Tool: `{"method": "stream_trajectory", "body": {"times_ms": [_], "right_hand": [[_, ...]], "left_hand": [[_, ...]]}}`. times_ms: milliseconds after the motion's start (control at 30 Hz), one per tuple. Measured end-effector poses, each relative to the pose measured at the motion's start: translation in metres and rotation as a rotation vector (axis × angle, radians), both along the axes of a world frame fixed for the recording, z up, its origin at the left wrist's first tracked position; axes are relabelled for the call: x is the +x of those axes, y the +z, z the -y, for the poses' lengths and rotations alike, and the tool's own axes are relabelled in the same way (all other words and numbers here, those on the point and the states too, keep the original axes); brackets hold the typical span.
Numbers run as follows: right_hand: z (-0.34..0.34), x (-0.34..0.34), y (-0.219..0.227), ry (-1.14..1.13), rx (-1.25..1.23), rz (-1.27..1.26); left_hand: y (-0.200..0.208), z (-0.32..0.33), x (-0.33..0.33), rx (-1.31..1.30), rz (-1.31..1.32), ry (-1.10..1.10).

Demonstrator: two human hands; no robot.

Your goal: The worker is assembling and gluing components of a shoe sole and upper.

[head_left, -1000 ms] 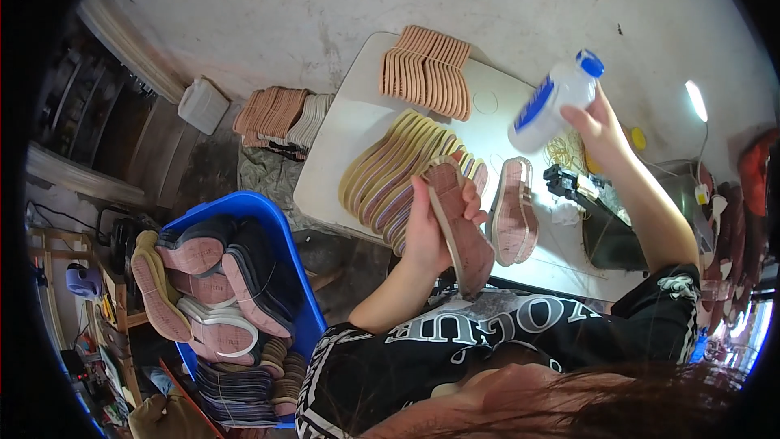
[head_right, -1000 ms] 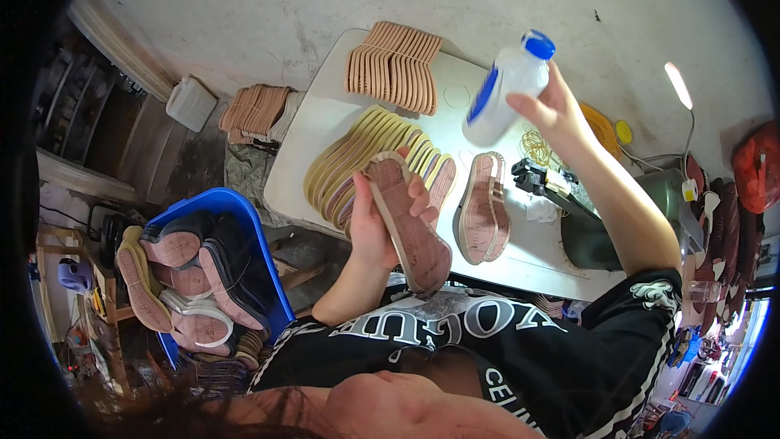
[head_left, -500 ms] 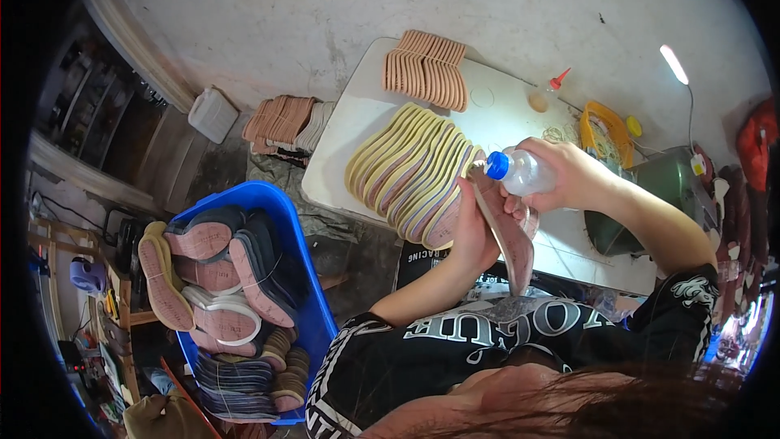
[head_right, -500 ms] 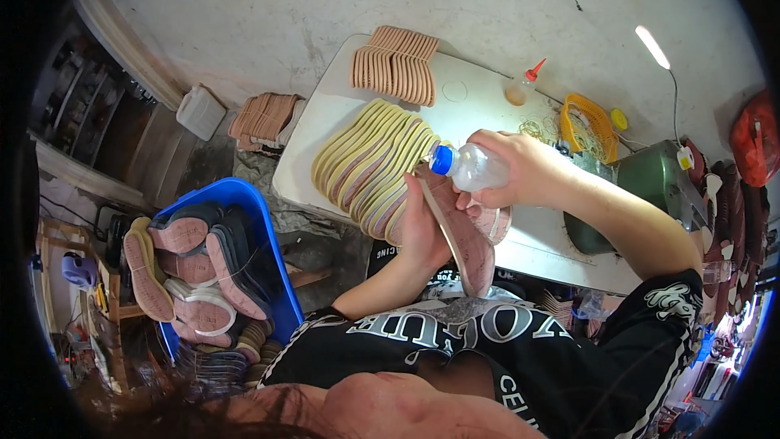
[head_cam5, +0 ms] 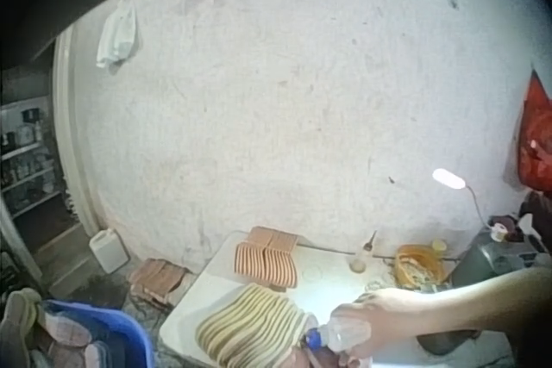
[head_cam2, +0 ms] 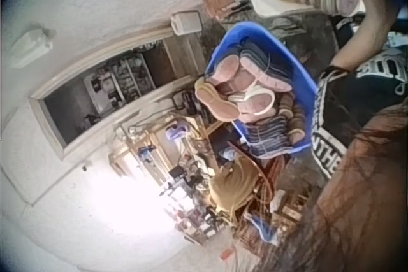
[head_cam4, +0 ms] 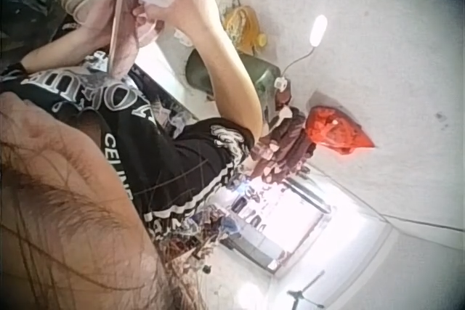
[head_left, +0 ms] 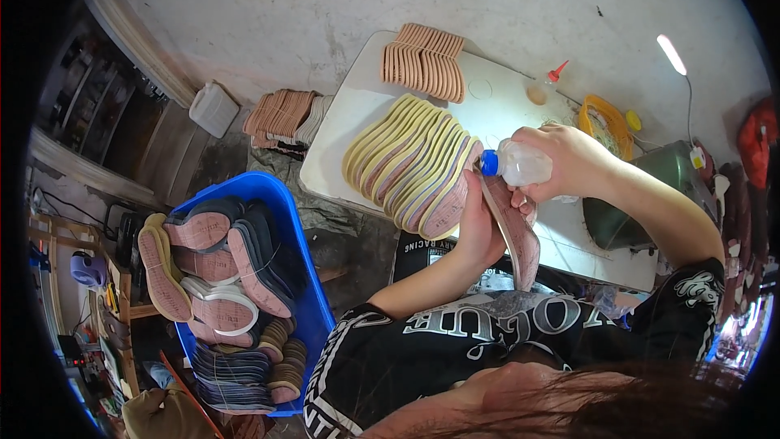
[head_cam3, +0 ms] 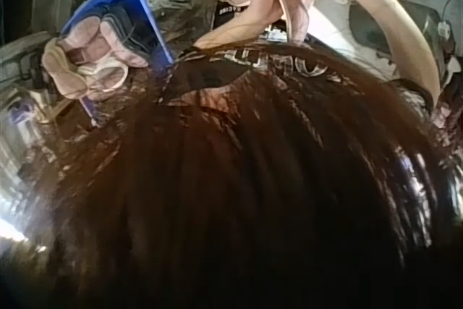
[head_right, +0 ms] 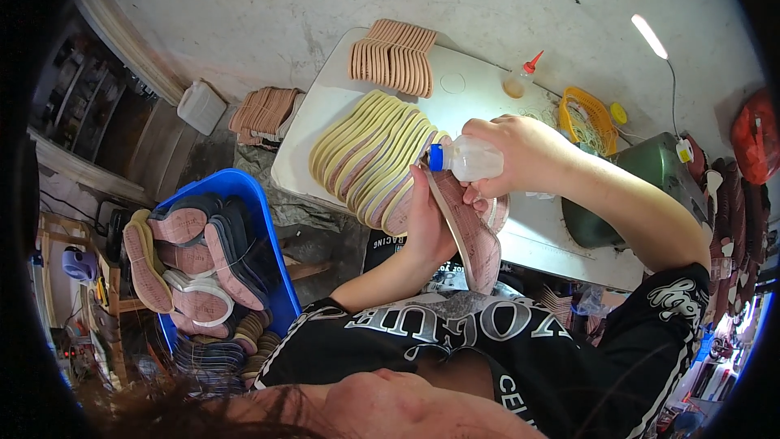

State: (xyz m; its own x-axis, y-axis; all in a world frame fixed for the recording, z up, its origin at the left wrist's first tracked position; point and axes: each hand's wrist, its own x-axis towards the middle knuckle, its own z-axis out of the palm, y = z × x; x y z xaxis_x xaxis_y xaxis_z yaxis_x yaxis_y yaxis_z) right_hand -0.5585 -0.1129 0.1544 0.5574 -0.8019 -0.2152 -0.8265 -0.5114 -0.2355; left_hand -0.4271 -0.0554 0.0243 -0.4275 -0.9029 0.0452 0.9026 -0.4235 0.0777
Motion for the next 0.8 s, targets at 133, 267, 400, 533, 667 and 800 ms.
{"method": "stream_trajectory", "body": {"times_ms": [133,267,400,533,667,800], "right_hand": [[0.002,0.001,0.002,0.015,0.005,-0.032],[0.003,0.006,0.007,0.034,0.012,-0.046],[0.006,0.011,0.013,0.058,0.033,-0.057],[0.006,0.016,0.016,0.05,0.031,-0.067],[0.005,0.018,0.016,0.037,0.052,-0.063],[0.005,0.015,0.01,0.038,0.039,-0.029]], "left_hand": [[0.002,-0.002,0.001,0.03,0.003,-0.03],[0.002,-0.003,0.002,0.043,0.013,-0.029],[0.002,-0.003,0.002,0.04,-0.006,-0.022],[0.0,-0.003,0.003,0.045,-0.012,-0.007],[0.0,-0.004,0.005,0.054,-0.036,0.001],[-0.001,-0.004,0.008,-0.021,-0.104,-0.019]]}}
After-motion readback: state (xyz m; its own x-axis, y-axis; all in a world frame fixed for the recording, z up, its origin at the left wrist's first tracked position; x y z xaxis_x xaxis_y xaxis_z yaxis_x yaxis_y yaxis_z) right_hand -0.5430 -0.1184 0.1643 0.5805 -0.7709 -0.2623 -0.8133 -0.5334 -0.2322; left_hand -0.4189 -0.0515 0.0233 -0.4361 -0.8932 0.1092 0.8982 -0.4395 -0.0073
